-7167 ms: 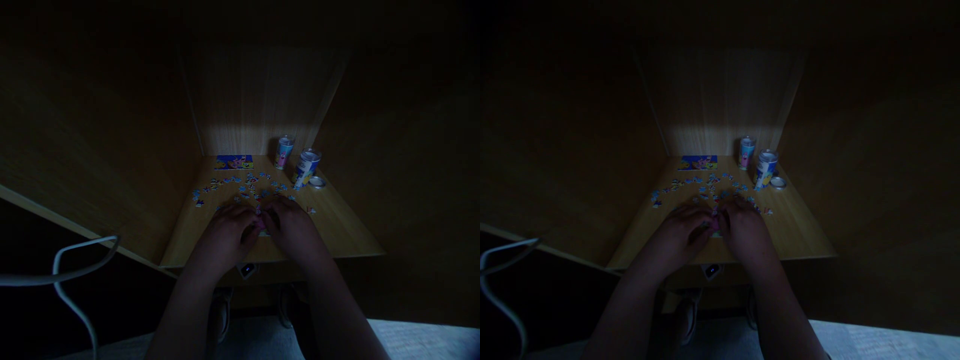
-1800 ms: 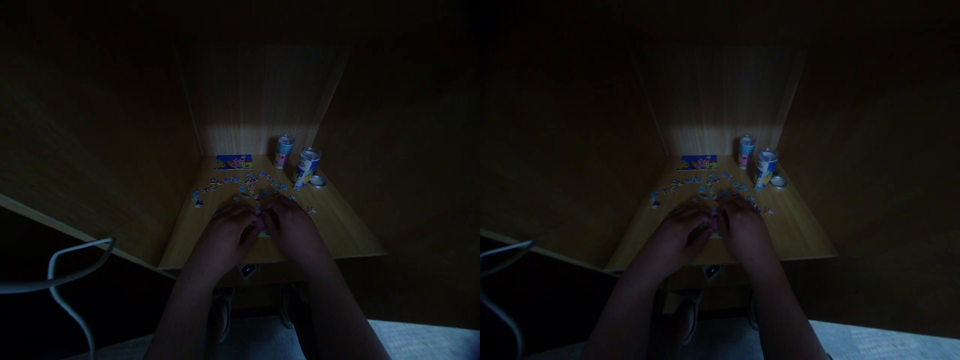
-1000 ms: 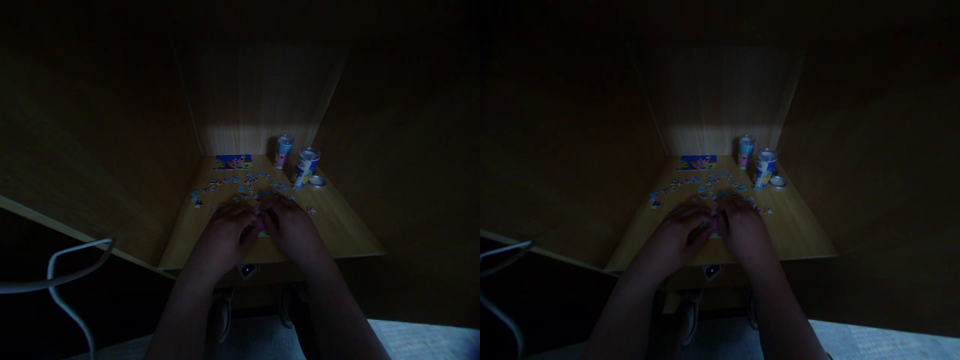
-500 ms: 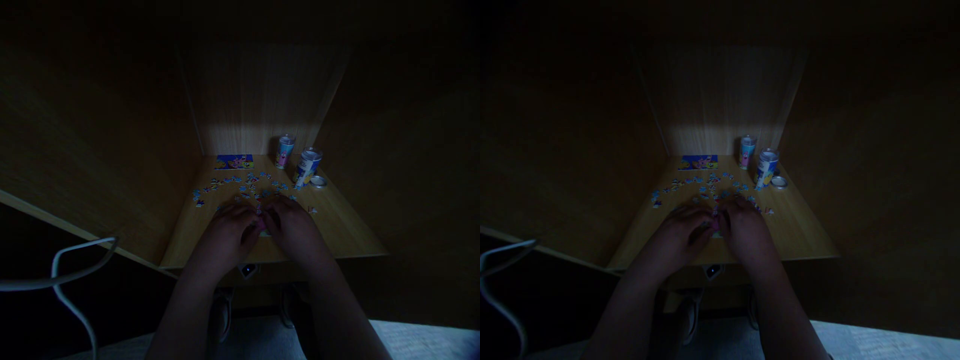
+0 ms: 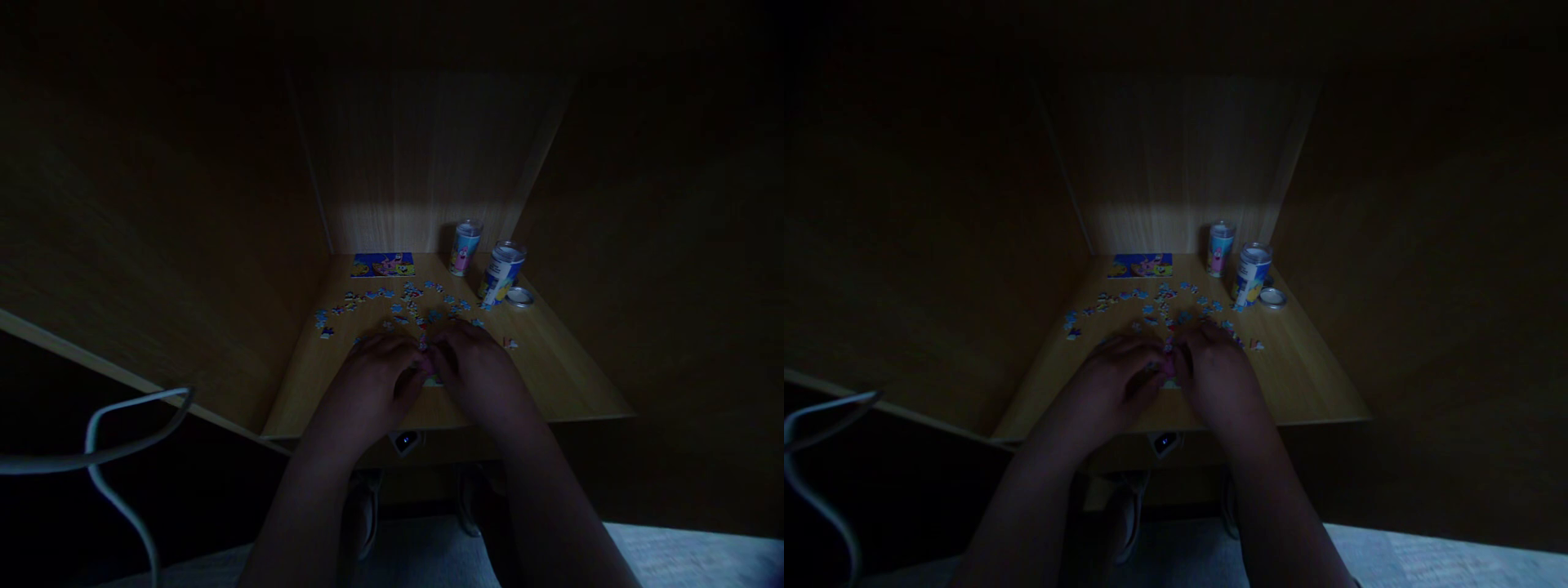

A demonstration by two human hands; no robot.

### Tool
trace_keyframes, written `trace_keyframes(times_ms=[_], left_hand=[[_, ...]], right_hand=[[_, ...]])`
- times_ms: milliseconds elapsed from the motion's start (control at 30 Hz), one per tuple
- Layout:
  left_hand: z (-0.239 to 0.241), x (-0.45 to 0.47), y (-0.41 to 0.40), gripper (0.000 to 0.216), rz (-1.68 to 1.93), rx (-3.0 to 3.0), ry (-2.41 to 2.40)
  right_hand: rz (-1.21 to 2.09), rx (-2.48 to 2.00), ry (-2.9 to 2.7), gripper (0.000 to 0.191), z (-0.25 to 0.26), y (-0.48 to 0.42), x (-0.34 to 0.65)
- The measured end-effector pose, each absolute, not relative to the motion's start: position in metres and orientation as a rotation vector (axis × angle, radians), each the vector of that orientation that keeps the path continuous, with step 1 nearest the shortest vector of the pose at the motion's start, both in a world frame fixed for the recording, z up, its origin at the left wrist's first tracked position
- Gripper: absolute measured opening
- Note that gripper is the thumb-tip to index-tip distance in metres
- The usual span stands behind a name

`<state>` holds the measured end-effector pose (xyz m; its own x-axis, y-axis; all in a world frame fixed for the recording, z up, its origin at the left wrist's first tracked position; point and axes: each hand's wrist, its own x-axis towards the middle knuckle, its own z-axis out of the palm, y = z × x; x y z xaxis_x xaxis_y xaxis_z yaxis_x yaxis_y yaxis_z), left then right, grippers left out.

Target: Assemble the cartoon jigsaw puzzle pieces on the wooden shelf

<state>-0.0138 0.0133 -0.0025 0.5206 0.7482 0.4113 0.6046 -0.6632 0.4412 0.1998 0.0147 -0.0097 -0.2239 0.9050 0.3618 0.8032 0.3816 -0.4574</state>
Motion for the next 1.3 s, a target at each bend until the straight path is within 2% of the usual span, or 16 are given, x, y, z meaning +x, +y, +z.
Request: trace_keyframes(times_ms=[1300], left_hand=[[-0.0048,-0.0145,0.0148,0.011,0.867,2.521,1.108]], right_hand=[[0.216,-1.48,-2.085,0.013,-0.0102,0.0147,0.2003]])
